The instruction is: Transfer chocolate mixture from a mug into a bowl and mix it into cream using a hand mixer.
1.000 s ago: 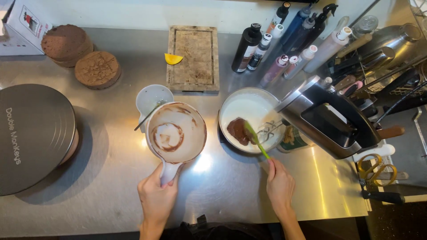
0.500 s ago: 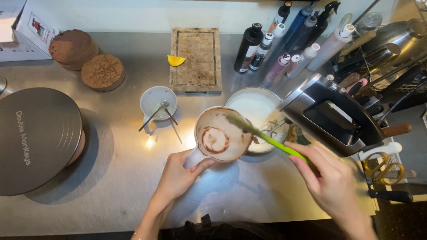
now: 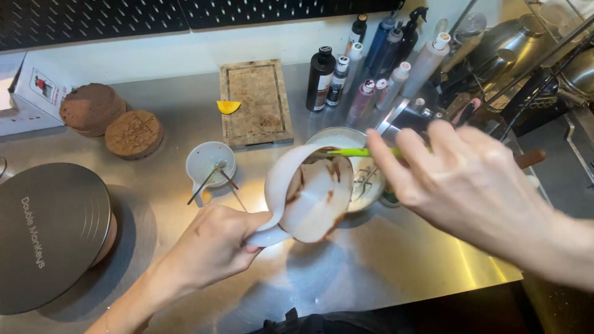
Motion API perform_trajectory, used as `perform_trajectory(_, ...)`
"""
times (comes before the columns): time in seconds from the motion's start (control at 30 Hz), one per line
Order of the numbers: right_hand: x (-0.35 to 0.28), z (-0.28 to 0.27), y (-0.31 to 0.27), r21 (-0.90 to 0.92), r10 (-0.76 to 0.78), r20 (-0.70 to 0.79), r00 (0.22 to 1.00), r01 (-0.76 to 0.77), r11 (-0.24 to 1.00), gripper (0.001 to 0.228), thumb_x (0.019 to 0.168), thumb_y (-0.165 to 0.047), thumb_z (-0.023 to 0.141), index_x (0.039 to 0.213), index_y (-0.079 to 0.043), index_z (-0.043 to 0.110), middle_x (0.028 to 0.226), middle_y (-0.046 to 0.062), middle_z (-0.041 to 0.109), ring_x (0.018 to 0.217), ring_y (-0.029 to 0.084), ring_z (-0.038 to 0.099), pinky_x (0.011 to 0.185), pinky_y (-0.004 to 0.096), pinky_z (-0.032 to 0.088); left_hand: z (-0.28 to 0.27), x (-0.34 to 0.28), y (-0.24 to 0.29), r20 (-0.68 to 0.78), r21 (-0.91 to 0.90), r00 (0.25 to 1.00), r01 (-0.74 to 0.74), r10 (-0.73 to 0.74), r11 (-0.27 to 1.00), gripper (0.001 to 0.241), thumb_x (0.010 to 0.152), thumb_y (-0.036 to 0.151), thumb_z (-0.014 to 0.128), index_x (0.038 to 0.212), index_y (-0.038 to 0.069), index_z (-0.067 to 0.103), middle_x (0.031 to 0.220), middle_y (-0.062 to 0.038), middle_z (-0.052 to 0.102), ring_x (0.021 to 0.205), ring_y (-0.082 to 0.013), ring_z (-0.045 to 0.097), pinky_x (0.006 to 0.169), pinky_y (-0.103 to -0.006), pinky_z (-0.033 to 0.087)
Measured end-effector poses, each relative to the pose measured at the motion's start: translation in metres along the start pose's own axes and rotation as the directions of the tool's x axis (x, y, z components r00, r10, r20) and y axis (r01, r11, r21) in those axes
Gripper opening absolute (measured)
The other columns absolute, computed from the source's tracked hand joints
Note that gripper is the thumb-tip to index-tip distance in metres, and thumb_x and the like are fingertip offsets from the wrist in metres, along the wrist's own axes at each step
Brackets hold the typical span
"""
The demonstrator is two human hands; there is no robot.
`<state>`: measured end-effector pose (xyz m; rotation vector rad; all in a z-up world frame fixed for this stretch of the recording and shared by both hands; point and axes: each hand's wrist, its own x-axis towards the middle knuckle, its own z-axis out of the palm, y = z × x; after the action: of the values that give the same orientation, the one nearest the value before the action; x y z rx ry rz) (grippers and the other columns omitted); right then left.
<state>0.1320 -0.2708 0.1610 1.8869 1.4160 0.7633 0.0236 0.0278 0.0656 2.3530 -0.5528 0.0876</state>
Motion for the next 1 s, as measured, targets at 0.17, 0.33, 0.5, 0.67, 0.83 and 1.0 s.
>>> perform_trajectory(0.17,-0.011,0.02,-0.028,0.404,0.168,0.551,0.818,-0.437,0.804,0.054,0.096,-0.028,0.056,0.149,-0.017,0.061,0.086,0.003,0.065,0.065,0.017,0.066,0.054,0.031,0.052,0.022,-0.005,0.002,-0.293,0.187,0.941,-0.117,0.169,0.975,0.02,0.065,0.0,0.071,0.081,0.005,0.058,0.065,-0.012,0.06,0.058,-0.0312,0.063,0.051,-0.0419,0.049)
perform_trajectory(0.33,-0.042,0.052,-0.04,0.932,0.182,0.355,0.917,-0.362,0.005,0.032,0.099,-0.026,0.062,0.121,-0.008,0.076,0.074,0.008,0.075,0.056,0.02,0.07,0.051,0.03,0.055,0.04,-0.004,-0.01,-0.389,0.121,0.916,-0.051,0.095,0.991,0.022,0.064,-0.001,0.071,0.078,0.005,0.055,0.063,-0.012,0.057,0.056,-0.031,0.06,0.051,-0.0418,0.045)
perform_trajectory(0.5,-0.015,-0.013,0.017,0.475,0.444,-0.106,0.889,-0.347,0.809,0.03,0.1,-0.028,0.065,0.119,-0.009,0.077,0.073,0.004,0.063,0.059,0.016,0.056,0.05,0.03,0.039,0.016,0.004,0.0,-0.231,0.024,0.953,-0.197,0.198,0.98,0.024,0.065,0.001,0.072,0.085,0.006,0.061,0.065,-0.011,0.059,0.058,-0.0301,0.063,0.05,-0.0412,0.045)
perform_trajectory(0.67,0.007,-0.029,0.022,-0.045,0.049,-0.394,0.918,-0.072,0.996,0.029,0.094,-0.018,0.068,0.116,-0.005,0.081,0.071,-0.004,0.053,0.058,0.009,0.046,0.051,0.023,0.034,0.001,0.0,-0.004,-0.242,0.155,0.935,-0.228,0.26,0.961,0.025,0.062,0.001,0.072,0.078,0.007,0.054,0.062,-0.009,0.054,0.055,-0.0293,0.058,0.05,-0.0412,0.044)
perform_trajectory(0.83,0.013,-0.028,0.04,-0.154,-0.168,-0.392,0.905,0.116,0.981,0.038,0.089,-0.019,0.065,0.123,-0.004,0.075,0.071,-0.003,0.049,0.06,0.007,0.046,0.052,0.022,0.033,-0.008,-0.006,-0.001,-0.275,0.191,0.937,-0.168,0.217,0.967,0.028,0.059,-0.001,0.071,0.075,0.006,0.049,0.062,-0.01,0.05,0.056,-0.0291,0.056,0.049,-0.0406,0.043)
perform_trajectory(1.0,0.007,-0.016,0.021,-0.044,-0.027,-0.298,0.954,0.015,0.999,0.045,0.083,-0.013,0.068,0.126,-0.005,0.078,0.073,-0.003,0.051,0.061,0.008,0.048,0.053,0.022,0.038,-0.006,-0.01,0.0,-0.313,0.315,0.907,-0.182,0.283,0.931,0.03,0.058,-0.002,0.071,0.075,0.007,0.049,0.064,-0.009,0.05,0.058,-0.0297,0.056,0.051,-0.0413,0.044)
